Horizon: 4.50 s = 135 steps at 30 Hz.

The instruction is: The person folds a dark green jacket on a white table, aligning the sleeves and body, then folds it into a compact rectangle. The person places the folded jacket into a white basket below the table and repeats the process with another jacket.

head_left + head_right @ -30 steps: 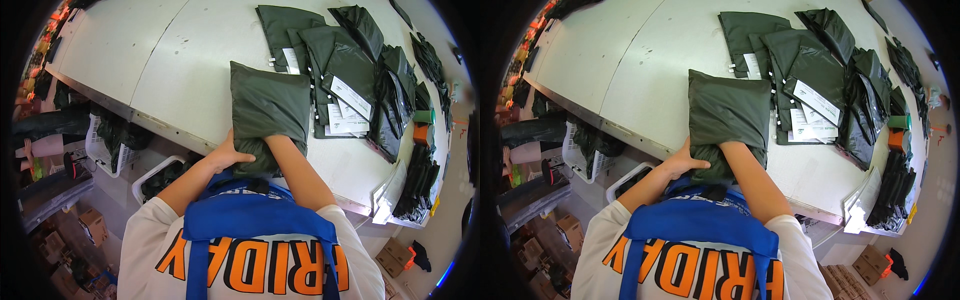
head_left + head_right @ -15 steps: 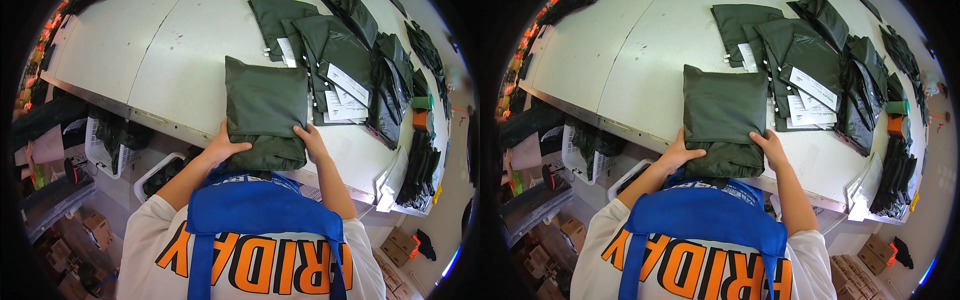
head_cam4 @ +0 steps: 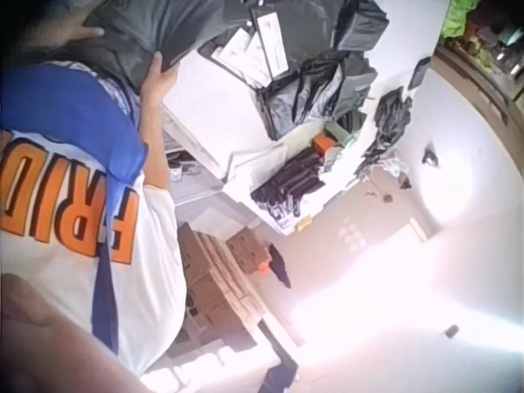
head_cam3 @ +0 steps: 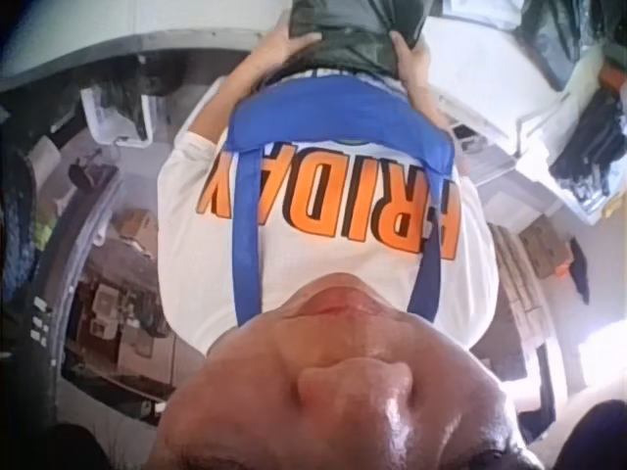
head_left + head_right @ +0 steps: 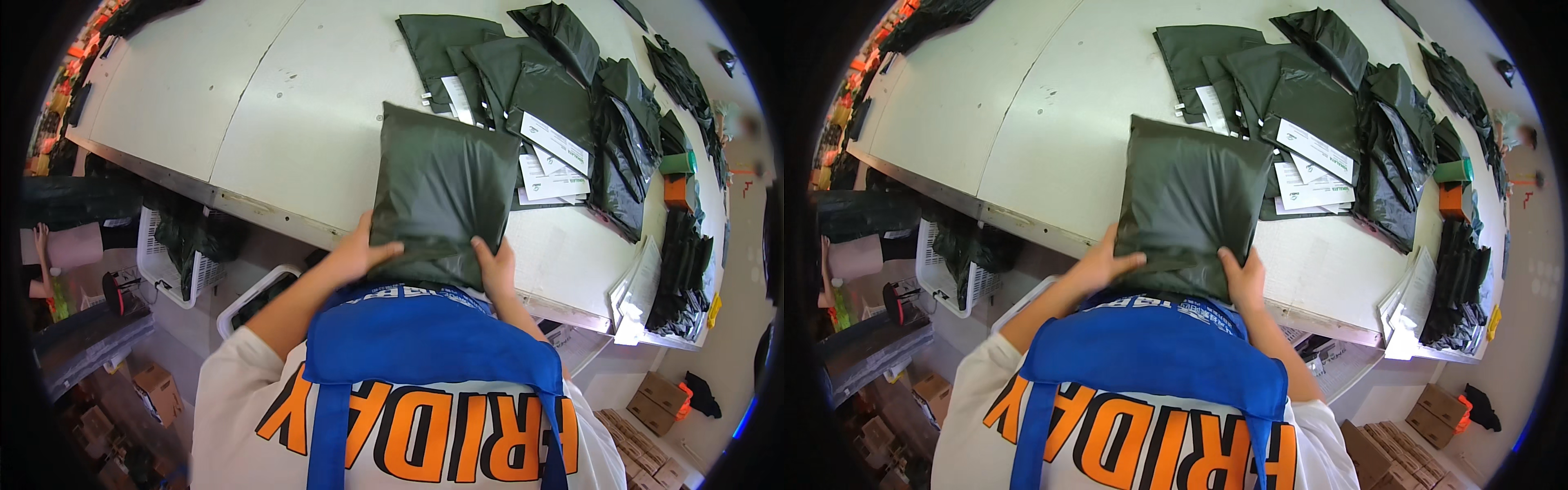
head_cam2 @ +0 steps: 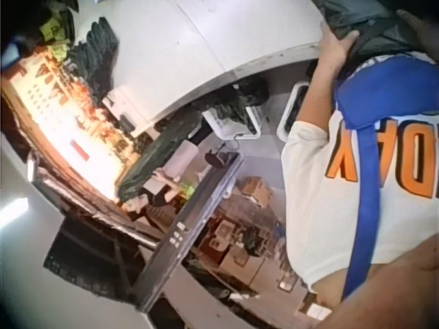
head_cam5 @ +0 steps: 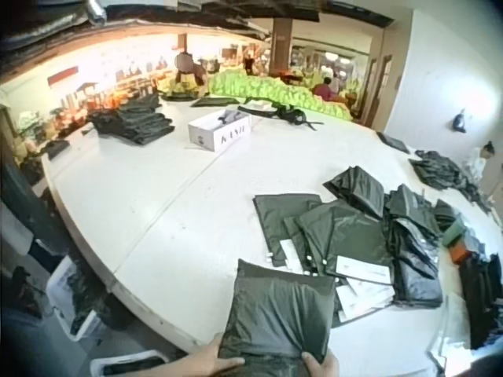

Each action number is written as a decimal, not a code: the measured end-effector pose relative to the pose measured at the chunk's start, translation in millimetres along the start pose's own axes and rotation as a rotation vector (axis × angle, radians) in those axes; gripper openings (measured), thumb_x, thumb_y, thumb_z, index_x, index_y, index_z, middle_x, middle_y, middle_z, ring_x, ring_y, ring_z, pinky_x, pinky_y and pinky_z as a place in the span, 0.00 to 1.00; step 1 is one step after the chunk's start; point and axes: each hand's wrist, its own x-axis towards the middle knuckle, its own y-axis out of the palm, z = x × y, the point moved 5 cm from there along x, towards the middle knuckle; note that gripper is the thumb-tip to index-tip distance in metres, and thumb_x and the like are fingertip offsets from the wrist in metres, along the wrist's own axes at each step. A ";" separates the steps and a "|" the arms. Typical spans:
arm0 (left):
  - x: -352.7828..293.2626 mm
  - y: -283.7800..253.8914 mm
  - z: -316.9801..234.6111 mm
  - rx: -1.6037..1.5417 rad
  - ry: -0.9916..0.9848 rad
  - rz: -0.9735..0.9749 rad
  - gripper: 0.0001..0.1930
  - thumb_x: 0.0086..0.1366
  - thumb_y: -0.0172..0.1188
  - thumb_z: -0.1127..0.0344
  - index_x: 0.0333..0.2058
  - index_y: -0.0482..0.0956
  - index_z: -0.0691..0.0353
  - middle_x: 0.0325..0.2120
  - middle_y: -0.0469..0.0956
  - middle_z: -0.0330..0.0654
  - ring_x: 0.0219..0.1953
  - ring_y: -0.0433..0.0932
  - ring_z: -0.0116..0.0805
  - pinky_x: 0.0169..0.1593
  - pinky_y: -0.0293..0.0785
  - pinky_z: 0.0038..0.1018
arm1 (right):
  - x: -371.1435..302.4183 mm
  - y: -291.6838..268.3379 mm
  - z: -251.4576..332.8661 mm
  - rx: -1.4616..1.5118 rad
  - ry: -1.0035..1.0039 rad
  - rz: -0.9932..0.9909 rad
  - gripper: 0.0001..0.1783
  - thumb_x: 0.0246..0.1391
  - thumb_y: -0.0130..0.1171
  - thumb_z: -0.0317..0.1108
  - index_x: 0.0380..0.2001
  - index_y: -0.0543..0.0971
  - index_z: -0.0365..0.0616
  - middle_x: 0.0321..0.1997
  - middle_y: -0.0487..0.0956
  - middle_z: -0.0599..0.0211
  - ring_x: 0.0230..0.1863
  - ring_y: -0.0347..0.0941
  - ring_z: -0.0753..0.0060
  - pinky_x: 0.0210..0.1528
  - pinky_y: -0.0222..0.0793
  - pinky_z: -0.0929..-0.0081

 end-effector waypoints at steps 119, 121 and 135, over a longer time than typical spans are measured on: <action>102.8 82.9 -31.3 0.599 0.362 0.187 0.13 0.61 0.55 0.61 0.38 0.80 0.62 0.27 0.80 0.41 0.31 0.78 0.29 0.37 0.74 0.31 | 63.2 -43.1 76.5 0.218 -0.038 0.611 0.38 0.38 0.66 0.45 0.53 0.70 0.39 0.47 0.75 0.64 0.49 0.69 0.72 0.57 0.59 0.77; 97.5 82.1 -9.4 0.151 0.269 0.089 0.10 0.59 0.58 0.63 0.35 0.80 0.62 0.25 0.79 0.41 0.29 0.76 0.29 0.36 0.73 0.29 | 59.6 -44.8 85.7 0.328 -0.050 0.732 0.42 0.39 0.67 0.50 0.56 0.68 0.38 0.51 0.74 0.62 0.52 0.68 0.70 0.59 0.58 0.75; 87.7 51.7 -50.2 0.197 0.472 -0.276 0.07 0.62 0.55 0.69 0.38 0.71 0.62 0.25 0.77 0.55 0.29 0.76 0.54 0.34 0.71 0.38 | 60.0 -25.4 101.7 -0.375 -0.451 0.340 0.19 0.49 0.61 0.30 0.46 0.73 0.38 0.39 0.78 0.58 0.44 0.72 0.64 0.49 0.67 0.70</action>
